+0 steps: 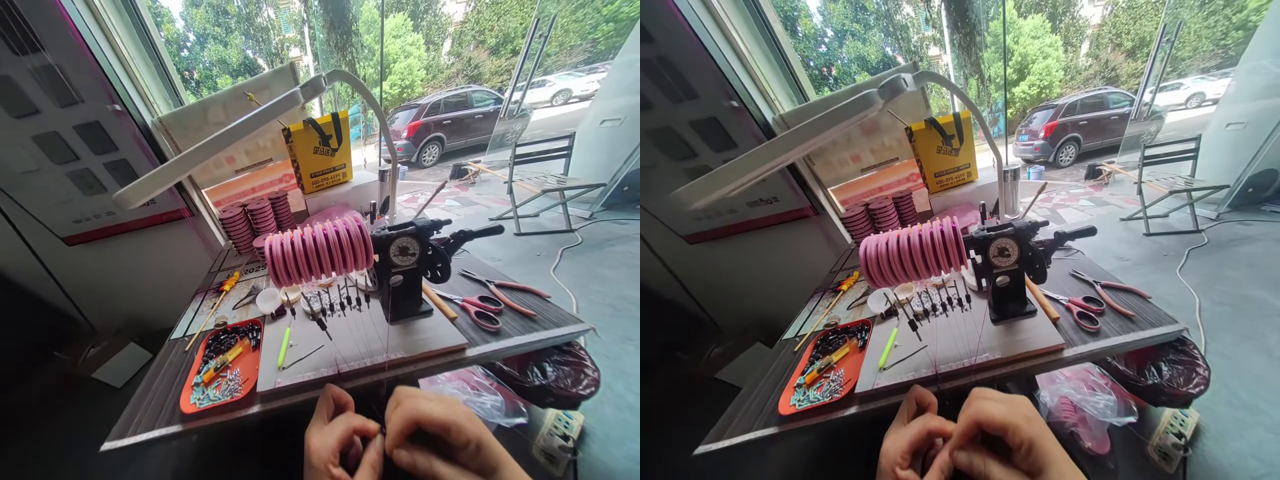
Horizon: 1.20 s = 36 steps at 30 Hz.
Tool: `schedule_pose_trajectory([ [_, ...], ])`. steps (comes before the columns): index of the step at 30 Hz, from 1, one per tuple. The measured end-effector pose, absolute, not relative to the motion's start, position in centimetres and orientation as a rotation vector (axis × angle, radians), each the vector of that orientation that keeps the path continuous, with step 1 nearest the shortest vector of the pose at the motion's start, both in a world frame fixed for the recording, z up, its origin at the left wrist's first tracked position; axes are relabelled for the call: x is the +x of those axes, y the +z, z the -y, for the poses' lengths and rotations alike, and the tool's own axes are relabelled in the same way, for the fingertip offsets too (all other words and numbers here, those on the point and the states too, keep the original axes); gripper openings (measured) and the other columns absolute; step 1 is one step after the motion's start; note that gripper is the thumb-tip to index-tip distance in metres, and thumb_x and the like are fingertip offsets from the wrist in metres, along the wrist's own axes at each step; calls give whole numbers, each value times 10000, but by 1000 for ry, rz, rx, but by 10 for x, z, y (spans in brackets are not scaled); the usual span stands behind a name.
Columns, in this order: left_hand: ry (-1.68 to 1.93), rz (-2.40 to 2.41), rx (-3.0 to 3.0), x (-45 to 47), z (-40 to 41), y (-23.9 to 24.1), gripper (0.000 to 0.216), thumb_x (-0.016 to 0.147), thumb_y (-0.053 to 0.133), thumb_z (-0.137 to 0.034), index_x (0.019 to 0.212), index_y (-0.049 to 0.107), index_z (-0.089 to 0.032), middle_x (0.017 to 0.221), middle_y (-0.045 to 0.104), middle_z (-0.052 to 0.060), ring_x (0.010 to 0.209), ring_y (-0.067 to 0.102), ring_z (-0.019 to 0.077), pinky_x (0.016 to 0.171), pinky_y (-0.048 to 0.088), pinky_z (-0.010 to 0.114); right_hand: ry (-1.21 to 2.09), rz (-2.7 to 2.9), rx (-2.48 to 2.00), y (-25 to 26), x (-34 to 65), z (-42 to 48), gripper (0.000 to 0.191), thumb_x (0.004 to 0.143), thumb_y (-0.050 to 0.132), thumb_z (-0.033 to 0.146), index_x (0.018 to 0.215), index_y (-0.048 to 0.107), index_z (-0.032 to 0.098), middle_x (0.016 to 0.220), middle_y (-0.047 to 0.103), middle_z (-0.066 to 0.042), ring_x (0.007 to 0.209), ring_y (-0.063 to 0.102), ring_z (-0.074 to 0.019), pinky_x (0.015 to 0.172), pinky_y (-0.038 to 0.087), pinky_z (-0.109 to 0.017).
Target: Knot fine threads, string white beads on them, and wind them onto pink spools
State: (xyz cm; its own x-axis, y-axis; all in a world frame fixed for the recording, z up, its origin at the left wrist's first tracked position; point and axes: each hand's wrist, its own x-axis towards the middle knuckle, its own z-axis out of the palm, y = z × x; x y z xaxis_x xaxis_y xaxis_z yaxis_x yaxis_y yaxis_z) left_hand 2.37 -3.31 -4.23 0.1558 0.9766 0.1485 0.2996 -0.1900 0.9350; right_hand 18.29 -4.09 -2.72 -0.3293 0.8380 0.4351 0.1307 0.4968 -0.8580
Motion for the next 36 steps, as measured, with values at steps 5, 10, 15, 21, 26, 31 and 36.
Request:
schedule_pose_trajectory([
  [5,1145,-1100,1366,21,29,-52,59,557,684,-281,539,699,-226,641,418,15,589,386,131,519,294,240,591,1772,-891,-16,184,40,119,849,495,188,746,553,179,657,633,-17,583,595,-102,552,461,-157],
  [10,1050,-970,1251,19,29,-54,85,513,658,-241,570,713,-210,661,418,10,599,371,127,543,272,245,68,2015,-803,-14,191,39,258,913,359,176,816,595,140,642,619,-54,590,559,-122,550,460,-202],
  [15,1113,-987,1211,23,31,-54,130,526,743,-337,542,704,-213,643,427,8,628,373,134,605,302,250,-235,2111,-807,-16,191,39,391,931,257,146,745,602,144,584,577,-46,576,539,-134,569,456,-232],
  [21,1141,-1009,1240,23,31,-55,248,519,751,-449,536,697,-207,615,428,4,615,357,132,607,307,255,-279,2158,-769,-19,188,37,412,926,247,111,731,608,147,585,558,-40,588,528,-131,612,456,-235],
  [26,1172,-1018,1288,23,31,-58,271,544,732,-458,537,681,-192,621,435,3,613,360,133,624,317,268,-176,2191,-716,-18,191,35,383,945,245,192,826,604,132,634,582,-55,621,527,-141,603,450,-240],
  [31,1172,-1005,1303,23,31,-56,273,561,722,-454,530,672,-187,612,427,-1,593,353,127,588,300,260,77,2277,-746,-10,194,34,302,940,282,261,959,566,158,685,613,-37,611,503,-135,561,432,-226],
  [36,1167,-1028,1348,23,30,-53,313,555,711,-487,525,672,-178,615,423,6,602,365,134,570,283,258,59,2410,-784,-1,195,34,318,944,232,214,957,547,170,652,595,-40,595,491,-147,539,413,-240],
])
